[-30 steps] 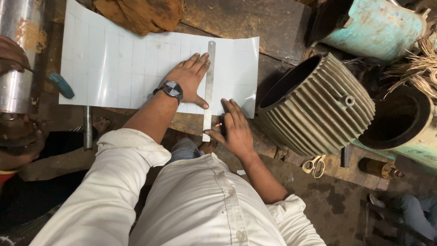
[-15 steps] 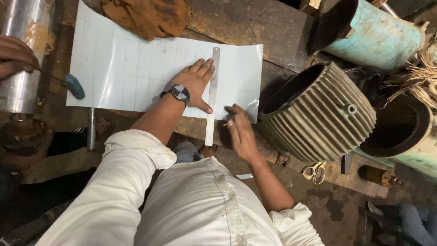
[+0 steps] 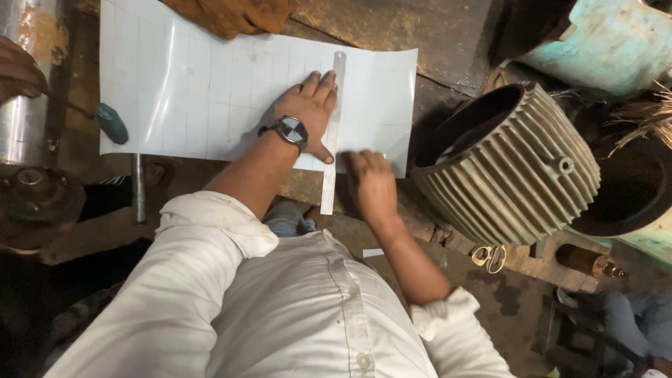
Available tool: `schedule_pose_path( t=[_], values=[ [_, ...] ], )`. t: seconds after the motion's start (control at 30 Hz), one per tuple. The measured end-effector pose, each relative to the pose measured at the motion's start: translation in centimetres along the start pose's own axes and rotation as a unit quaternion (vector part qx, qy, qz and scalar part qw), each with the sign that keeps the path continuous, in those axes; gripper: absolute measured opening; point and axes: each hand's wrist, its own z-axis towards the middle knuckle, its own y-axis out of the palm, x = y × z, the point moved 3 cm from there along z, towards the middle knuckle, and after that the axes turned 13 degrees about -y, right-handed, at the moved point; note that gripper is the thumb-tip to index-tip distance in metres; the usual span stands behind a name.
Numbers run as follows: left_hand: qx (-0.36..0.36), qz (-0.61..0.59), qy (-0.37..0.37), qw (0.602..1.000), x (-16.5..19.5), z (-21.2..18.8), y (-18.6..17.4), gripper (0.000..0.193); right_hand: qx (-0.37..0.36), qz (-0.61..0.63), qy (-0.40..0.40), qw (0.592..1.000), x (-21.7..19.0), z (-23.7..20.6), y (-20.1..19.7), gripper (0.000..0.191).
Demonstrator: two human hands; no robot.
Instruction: The person cuts a small piece from a white sheet with scissors, then spreads the sheet on the workbench, aligns a steel ruler on it, and marks lines with a pencil. They then cut the sheet lengthwise into strips with scissors and set the cut strips on the bench.
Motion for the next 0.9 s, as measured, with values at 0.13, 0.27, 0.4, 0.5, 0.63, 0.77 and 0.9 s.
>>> schedule_pose_path(
  t=[0.13,0.27,0.4,0.5,0.63,0.77,0.9],
  values=[
    [-0.004,0.02,-0.009,1.0,-0.1,0.7,0.2,0.142,0.001,-0.025,-0.04,0.999,-2.7,-0.5,-1.0,0.024],
    [-0.012,0.028,-0.008,1.0,0.1,1.5,0.4,0.143,0.044,-0.086,-0.055,0.994,-1.4,5.4,-1.1,0.029],
    [-0.054,0.056,-0.021,0.997,0.7,2.5,0.6,0.138,0.097,-0.082,-0.002,0.992,3.0,14.3,0.0,0.013],
    [-0.05,0.08,-0.018,0.995,1.0,2.8,0.6,0.134,0.124,-0.069,-0.001,0.99,3.9,16.5,-0.3,0.016],
    [-0.049,0.056,-0.008,0.997,0.7,3.0,0.3,0.138,-0.043,-0.055,0.031,0.997,1.5,8.9,0.4,0.021],
    [-0.018,0.008,-0.001,1.0,0.2,1.7,-0.2,0.136,-0.062,0.064,0.115,0.989,-3.7,0.0,-1.4,0.017],
    [0.018,-0.073,0.018,0.997,-1.3,0.4,-0.6,0.133,0.041,0.041,0.087,0.994,-3.4,0.5,-2.2,0.027]
  ],
)
